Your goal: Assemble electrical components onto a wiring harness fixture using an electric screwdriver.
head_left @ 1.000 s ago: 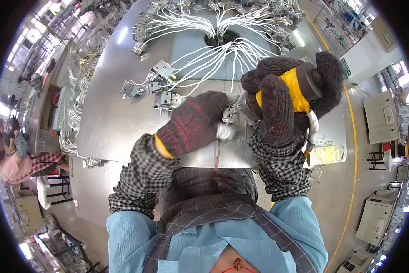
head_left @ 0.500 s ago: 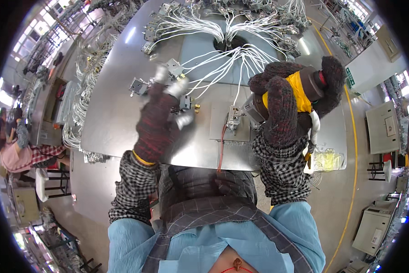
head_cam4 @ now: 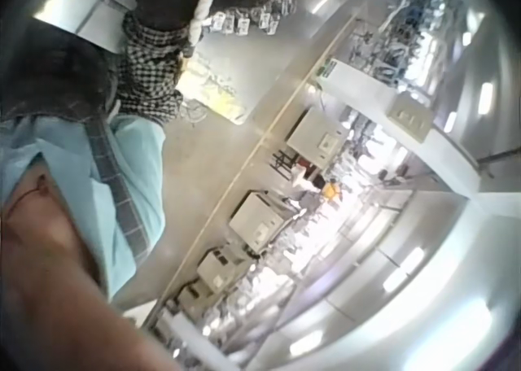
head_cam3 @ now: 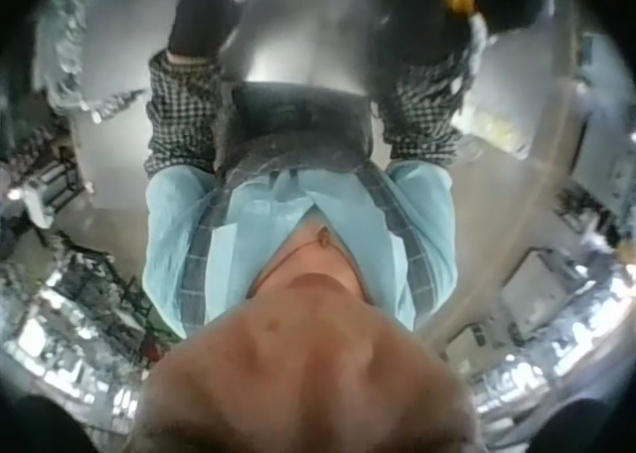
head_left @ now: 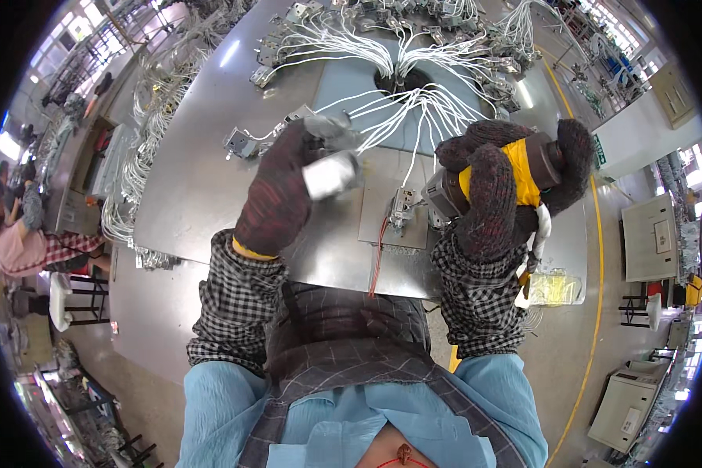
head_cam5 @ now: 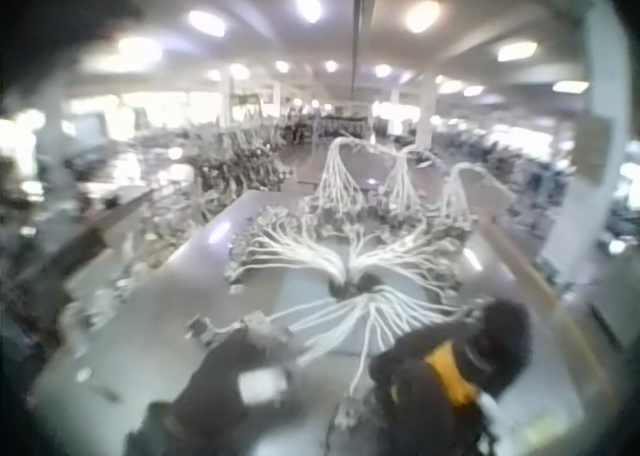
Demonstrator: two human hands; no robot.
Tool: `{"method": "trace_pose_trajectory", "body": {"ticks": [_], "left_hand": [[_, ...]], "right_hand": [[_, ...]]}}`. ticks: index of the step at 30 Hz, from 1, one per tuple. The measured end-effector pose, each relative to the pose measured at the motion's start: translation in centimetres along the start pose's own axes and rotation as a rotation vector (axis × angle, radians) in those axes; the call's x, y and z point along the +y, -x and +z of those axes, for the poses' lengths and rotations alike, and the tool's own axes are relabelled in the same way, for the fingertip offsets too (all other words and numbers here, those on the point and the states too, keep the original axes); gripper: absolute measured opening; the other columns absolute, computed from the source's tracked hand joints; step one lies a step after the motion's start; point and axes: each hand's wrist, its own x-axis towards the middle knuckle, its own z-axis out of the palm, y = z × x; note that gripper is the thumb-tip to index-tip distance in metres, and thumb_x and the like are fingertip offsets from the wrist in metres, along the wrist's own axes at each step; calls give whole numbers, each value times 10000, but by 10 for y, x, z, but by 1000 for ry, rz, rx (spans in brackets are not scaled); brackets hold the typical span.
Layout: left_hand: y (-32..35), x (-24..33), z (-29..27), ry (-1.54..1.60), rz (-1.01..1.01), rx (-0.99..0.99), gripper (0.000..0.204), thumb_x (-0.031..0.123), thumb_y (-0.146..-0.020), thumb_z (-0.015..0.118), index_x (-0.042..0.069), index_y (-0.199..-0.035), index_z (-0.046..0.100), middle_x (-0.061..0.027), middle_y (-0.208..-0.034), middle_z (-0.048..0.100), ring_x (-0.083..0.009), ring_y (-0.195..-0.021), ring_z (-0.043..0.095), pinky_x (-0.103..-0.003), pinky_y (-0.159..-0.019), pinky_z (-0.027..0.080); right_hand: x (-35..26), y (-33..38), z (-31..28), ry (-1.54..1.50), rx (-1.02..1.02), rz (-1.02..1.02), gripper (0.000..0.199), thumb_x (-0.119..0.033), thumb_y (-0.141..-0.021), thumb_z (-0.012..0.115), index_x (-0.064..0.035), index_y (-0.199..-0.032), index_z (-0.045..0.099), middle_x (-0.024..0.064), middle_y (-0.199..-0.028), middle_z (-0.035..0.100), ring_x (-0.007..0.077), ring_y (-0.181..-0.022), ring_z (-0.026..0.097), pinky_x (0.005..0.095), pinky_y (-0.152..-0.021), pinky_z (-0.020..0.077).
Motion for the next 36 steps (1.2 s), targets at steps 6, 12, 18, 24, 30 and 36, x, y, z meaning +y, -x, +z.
{"method": "trace_pose_trajectory", "body": {"ticks": [6, 12, 18, 24, 30, 36], "left_hand": [[13, -34, 21, 694, 36, 206, 559, 92, -947, 675, 43, -1464, 468, -105, -1300, 601, -239, -1173, 609, -376, -1056, 500], [12, -51, 31, 953, -15, 235, 528, 253, -1030, 628, -41, -1435, 458, -133, -1381, 548, -244, -1244, 556, -356, -1075, 474], [11, -19, 21, -576, 184, -169, 795, 340, -846, 839, 45, -1493, 483, -84, -1100, 675, -191, -887, 665, -341, -792, 569], [-5, -29, 48, -921, 301, -374, 754, 393, -762, 850, 115, -1413, 587, -151, -1182, 712, -327, -1018, 719, -397, -845, 580], [-7, -13, 34, -1132, 50, -358, 643, 453, -771, 842, 52, -1243, 671, -191, -1004, 731, -353, -934, 733, -415, -793, 579], [-14, -10, 47, -1254, 30, -462, 664, 558, -783, 790, 52, -1200, 681, -175, -980, 730, -364, -915, 726, -431, -784, 567]], "right_hand": [[-10, -2, 2, -54, 52, 188, 812, -38, -892, 713, -198, -1546, 258, 180, -1002, 656, 245, -811, 689, 443, -746, 622], [-8, 2, 5, 69, 51, 72, 786, -32, -901, 689, -189, -1543, 264, 181, -1005, 654, 239, -801, 687, 426, -733, 619], [-1, -14, -8, 20, -6, -45, 716, -68, -928, 659, -136, -1527, 272, 218, -1039, 665, 249, -685, 688, 394, -656, 612], [0, -29, -24, -100, 164, -110, 709, -93, -918, 695, -142, -1512, 310, 197, -894, 685, 249, -656, 681, 375, -589, 616], [0, -22, -16, -78, 138, -38, 802, -128, -855, 759, -137, -1515, 303, 207, -884, 675, 279, -644, 694, 423, -582, 627], [-11, -9, -10, -55, 148, 118, 816, -78, -869, 755, -142, -1527, 278, 202, -933, 674, 286, -725, 713, 443, -651, 638]]}}
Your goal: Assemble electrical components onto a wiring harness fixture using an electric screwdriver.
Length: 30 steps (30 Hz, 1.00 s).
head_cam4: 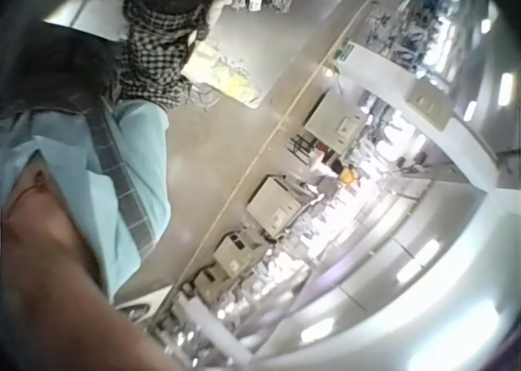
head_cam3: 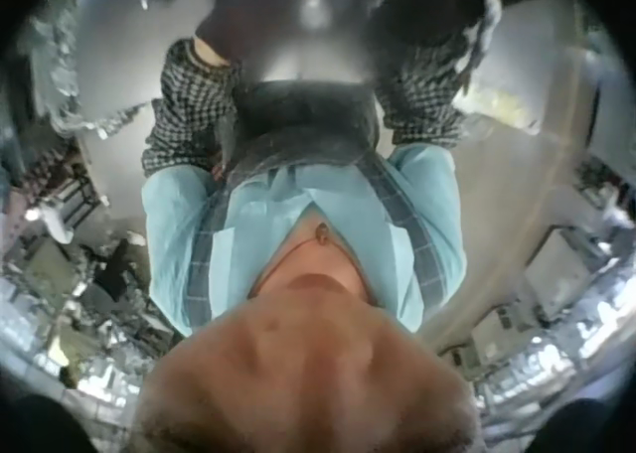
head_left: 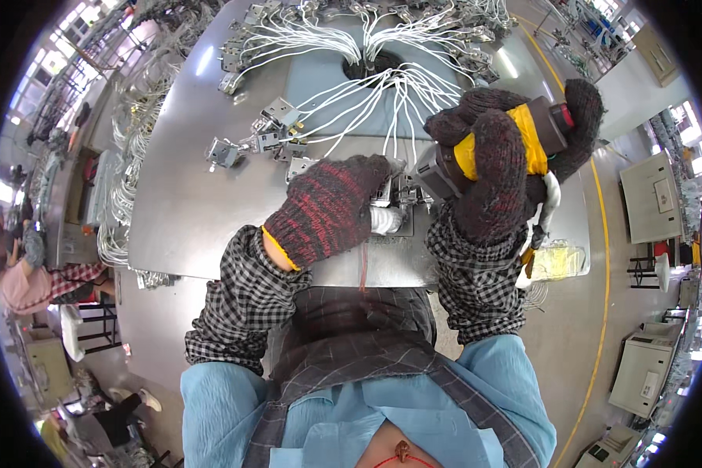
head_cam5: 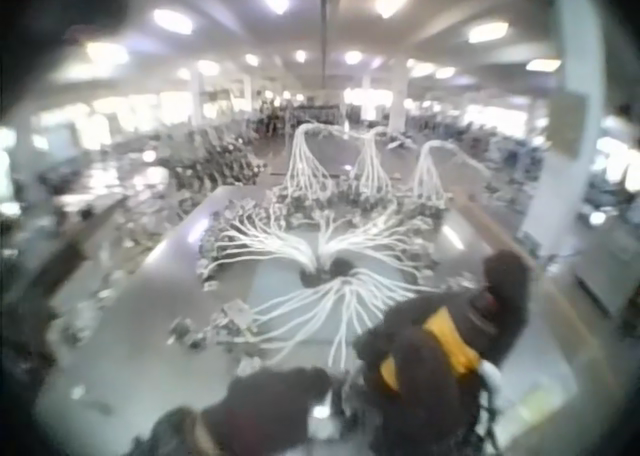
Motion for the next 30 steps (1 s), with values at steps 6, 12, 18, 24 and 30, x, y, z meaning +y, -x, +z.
{"method": "trace_pose_trajectory", "body": {"ticks": [6, 12, 18, 24, 30], "left_hand": [[1, -3, -2, 35, 6, -93, 588, 488, -841, 739, 84, -1259, 646, -182, -1078, 695, -392, -962, 686, -502, -825, 542], [-3, -2, 7, -10, -13, -88, 584, 486, -824, 749, 81, -1234, 654, -184, -1093, 690, -396, -987, 682, -507, -846, 539], [8, -8, 0, 217, -51, -83, 751, 416, -770, 816, 133, -1417, 560, -200, -1253, 657, -394, -1107, 653, -481, -940, 525], [31, -51, -37, -441, -211, 521, 743, 329, -809, 825, 116, -1453, 522, -198, -1386, 606, -323, -1142, 680, -420, -955, 551], [46, -63, -31, -106, -207, 442, 418, 105, -862, 774, 42, -1259, 656, -185, -1275, 665, -261, -1131, 690, -356, -913, 564]], "right_hand": [[4, -3, 5, 63, -30, -100, 794, -60, -890, 727, -157, -1534, 272, 192, -949, 667, 265, -730, 700, 453, -666, 634], [10, 3, 2, 31, -53, -92, 769, -66, -891, 723, -152, -1519, 287, 192, -947, 665, 260, -738, 698, 453, -678, 634], [19, 0, -2, 292, -270, -314, 797, -82, -893, 751, -160, -1521, 267, 184, -978, 666, 251, -771, 699, 435, -680, 635], [16, 18, 8, 136, -85, -155, 786, -79, -892, 767, -156, -1518, 298, 189, -991, 686, 259, -763, 708, 390, -678, 627], [18, 2, -2, 129, -204, -131, 758, -82, -907, 747, -153, -1517, 301, 188, -983, 688, 252, -738, 713, 390, -685, 627]]}}
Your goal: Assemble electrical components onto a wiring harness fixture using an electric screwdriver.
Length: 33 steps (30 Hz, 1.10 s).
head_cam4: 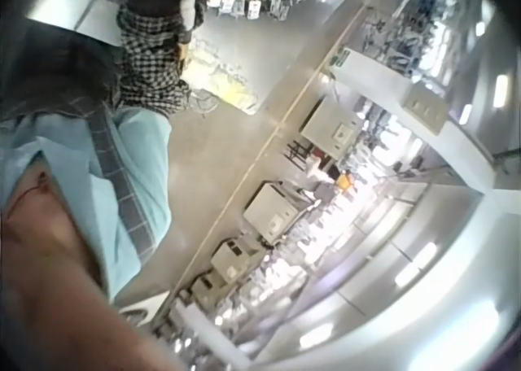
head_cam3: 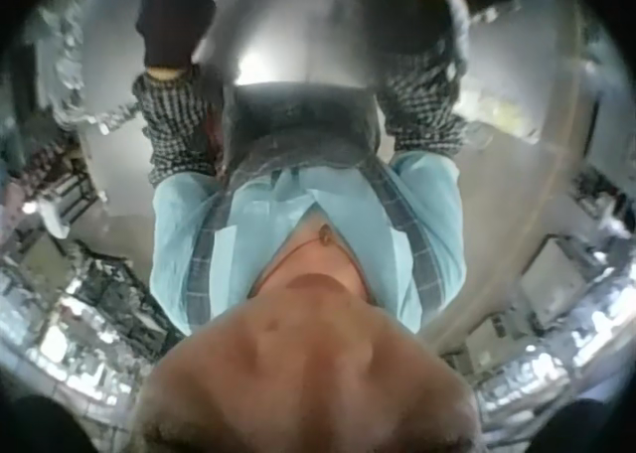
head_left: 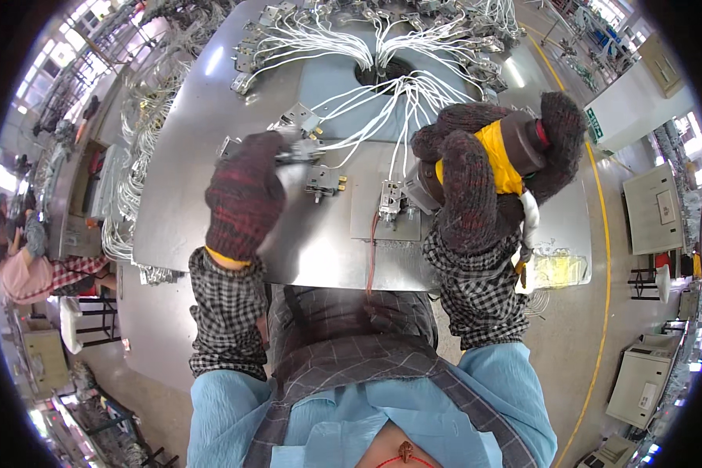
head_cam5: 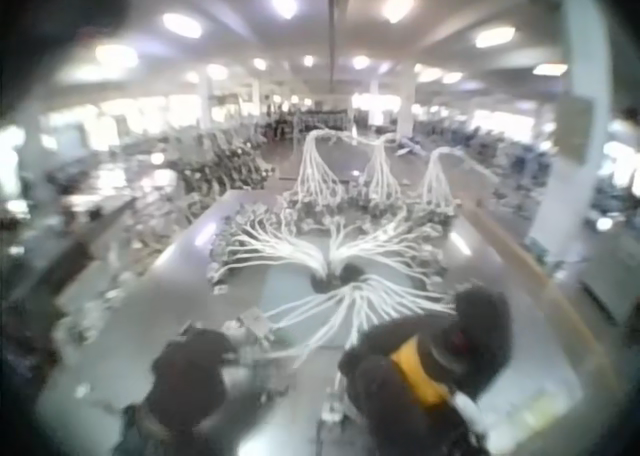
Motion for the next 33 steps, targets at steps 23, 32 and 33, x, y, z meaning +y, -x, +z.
{"method": "trace_pose_trajectory", "body": {"ticks": [23, 32, 33], "left_hand": [[20, 42, 46, 850, -129, 31, 503, 126, -893, 758, 40, -1357, 584, -55, -1105, 675, -182, -984, 683, -351, -888, 579], [1, 74, 52, 571, -16, -315, 728, 375, -717, 893, 96, -1343, 647, -100, -1039, 727, -231, -902, 730, -353, -793, 571], [1, 69, 49, 579, -110, -363, 705, 296, -729, 895, 74, -1348, 644, -117, -1053, 743, -224, -925, 746, -334, -803, 591]], "right_hand": [[7, -5, 1, -216, 6, -70, 751, -1, -879, 732, -76, -1497, 312, 162, -987, 682, 233, -733, 709, 376, -629, 622], [-8, -20, -11, -42, 216, -48, 506, -105, -921, 611, -28, -1389, 433, 153, -829, 713, 236, -721, 686, 527, -905, 556], [-8, -19, -9, -94, 288, -57, 586, -92, -912, 623, -55, -1440, 374, 172, -860, 700, 241, -702, 683, 479, -782, 568]]}}
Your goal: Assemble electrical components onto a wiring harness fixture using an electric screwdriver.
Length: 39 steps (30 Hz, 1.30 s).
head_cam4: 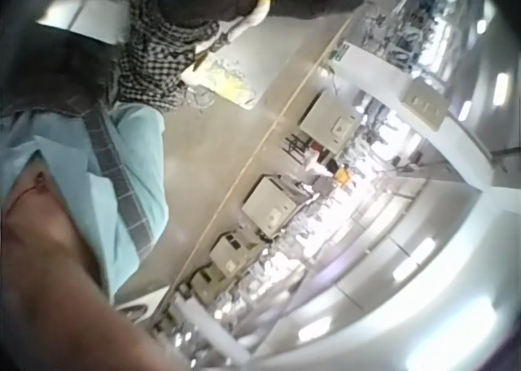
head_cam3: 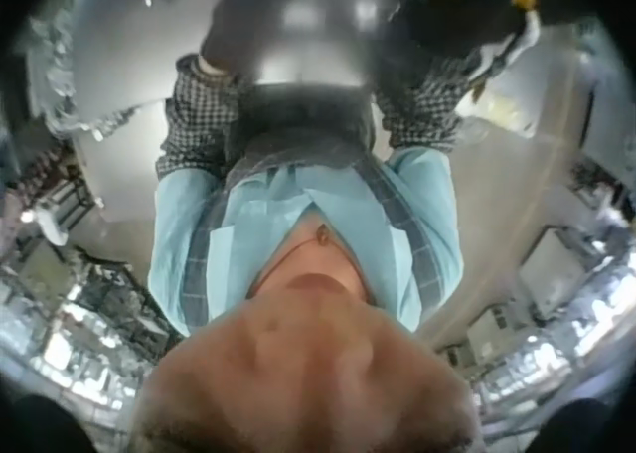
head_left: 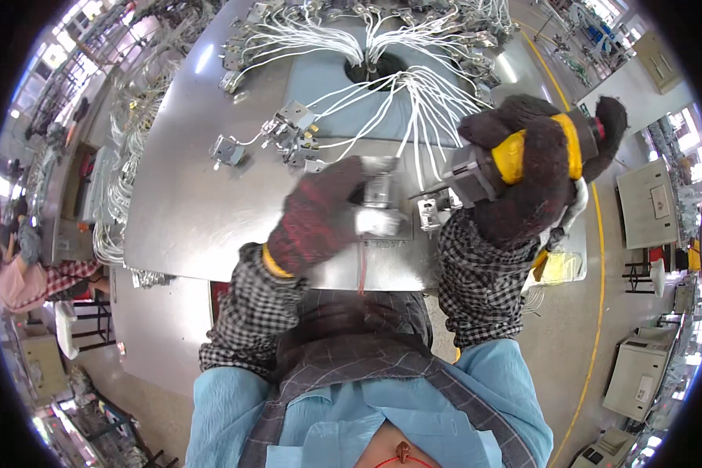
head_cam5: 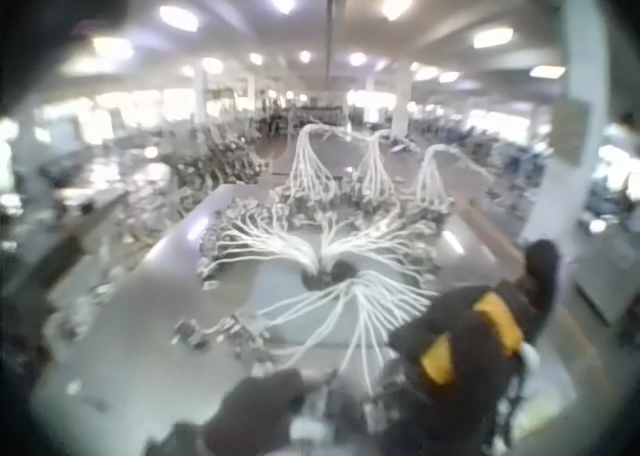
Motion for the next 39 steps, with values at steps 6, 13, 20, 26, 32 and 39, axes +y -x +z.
{"method": "trace_pose_trajectory", "body": {"ticks": [6, 13, 20, 26, 32, 39], "left_hand": [[-6, -7, -7, -258, 38, -94, 700, 539, -733, 840, 83, -1233, 663, -154, -948, 718, -348, -893, 719, -436, -790, 562], [-6, 4, -5, -281, 45, -79, 676, 552, -727, 836, 114, -1216, 673, -142, -985, 732, -370, -944, 718, -458, -811, 563], [-8, 4, -11, -294, 6, -126, 684, 554, -719, 840, 102, -1204, 672, -133, -1063, 725, -355, -976, 711, -457, -830, 557], [-10, -1, -19, -320, 152, -186, 695, 510, -777, 826, 60, -1276, 648, -189, -1168, 692, -379, -1090, 671, -468, -932, 526], [-50, -43, -85, -677, 297, 329, 613, 494, -917, 695, 117, -1389, 589, -201, -1323, 649, -415, -1207, 609, -498, -1047, 463], [-59, -35, -87, -563, 302, 157, 625, 145, -785, 829, 115, -1370, 611, -128, -1208, 686, -268, -1051, 704, -368, -872, 570]], "right_hand": [[0, 18, 12, -85, 33, 81, 768, -47, -888, 667, -138, -1538, 266, 192, -908, 668, 251, -660, 681, 401, -576, 607], [12, 21, 3, 161, -344, -118, 818, -88, -894, 734, -120, -1539, 233, 214, -1051, 666, 247, -796, 712, 406, -666, 630], [11, 24, 6, -27, -244, 19, 829, -59, -895, 740, -155, -1551, 243, 206, -1095, 658, 244, -873, 709, 427, -688, 635], [7, 26, 12, 22, -216, 4, 815, -66, -903, 736, -156, -1546, 245, 194, -1052, 665, 239, -843, 707, 412, -688, 634], [8, 25, 10, 60, -236, -26, 800, -73, -911, 732, -158, -1542, 248, 182, -1010, 673, 234, -813, 706, 397, -688, 632], [6, 25, 10, 100, -263, -57, 783, -80, -920, 728, -159, -1536, 251, 168, -960, 682, 229, -778, 705, 380, -688, 631]]}}
